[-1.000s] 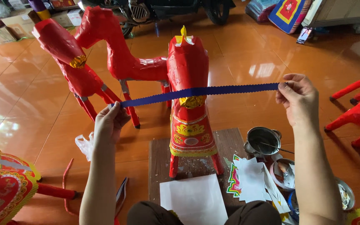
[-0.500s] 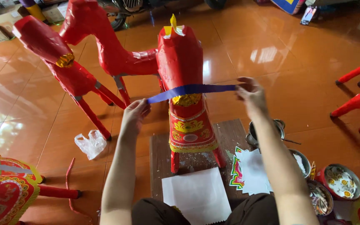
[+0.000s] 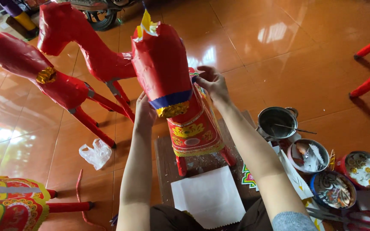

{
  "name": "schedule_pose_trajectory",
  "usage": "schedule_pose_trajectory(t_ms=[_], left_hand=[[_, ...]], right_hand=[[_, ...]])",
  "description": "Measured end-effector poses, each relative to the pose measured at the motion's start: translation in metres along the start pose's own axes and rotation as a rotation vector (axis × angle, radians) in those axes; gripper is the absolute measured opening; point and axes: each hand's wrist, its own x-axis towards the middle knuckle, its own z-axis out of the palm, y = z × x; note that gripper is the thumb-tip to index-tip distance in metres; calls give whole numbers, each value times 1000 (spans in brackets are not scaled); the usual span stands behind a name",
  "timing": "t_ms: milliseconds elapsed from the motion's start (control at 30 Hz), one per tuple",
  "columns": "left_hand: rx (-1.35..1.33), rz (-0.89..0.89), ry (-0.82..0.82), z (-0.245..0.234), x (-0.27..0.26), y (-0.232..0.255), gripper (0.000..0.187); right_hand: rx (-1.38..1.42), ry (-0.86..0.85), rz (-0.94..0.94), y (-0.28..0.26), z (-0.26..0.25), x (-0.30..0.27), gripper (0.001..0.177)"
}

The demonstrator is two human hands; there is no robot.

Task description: Decorate a red paper horse with paper cutouts and paint

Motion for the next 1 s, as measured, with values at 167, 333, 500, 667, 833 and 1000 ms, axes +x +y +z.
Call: schedule_pose_trajectory(t_ms=[167, 333, 500, 667, 833, 1000], left_hand=[[-8, 33, -5, 0, 2, -7, 12], [-22, 63, -21, 3, 3, -7, 13], [-49, 92, -29, 6, 1, -7, 15], [-51, 98, -2, 20, -6, -1, 18], [6, 123, 43, 29, -2, -3, 21], [1, 91, 100, 17, 12, -14, 9]], right_hand=[[-4, -29, -40, -25, 18, 0, 39], [-81, -84, -63, -13, 21, 16, 38], [-162, -40, -18, -17, 25, 13, 38], [-170, -3, 60, -17, 24, 11, 37], [-190, -1, 178, -4, 18, 23, 43], [-227, -14, 216, -22, 29, 17, 41]])
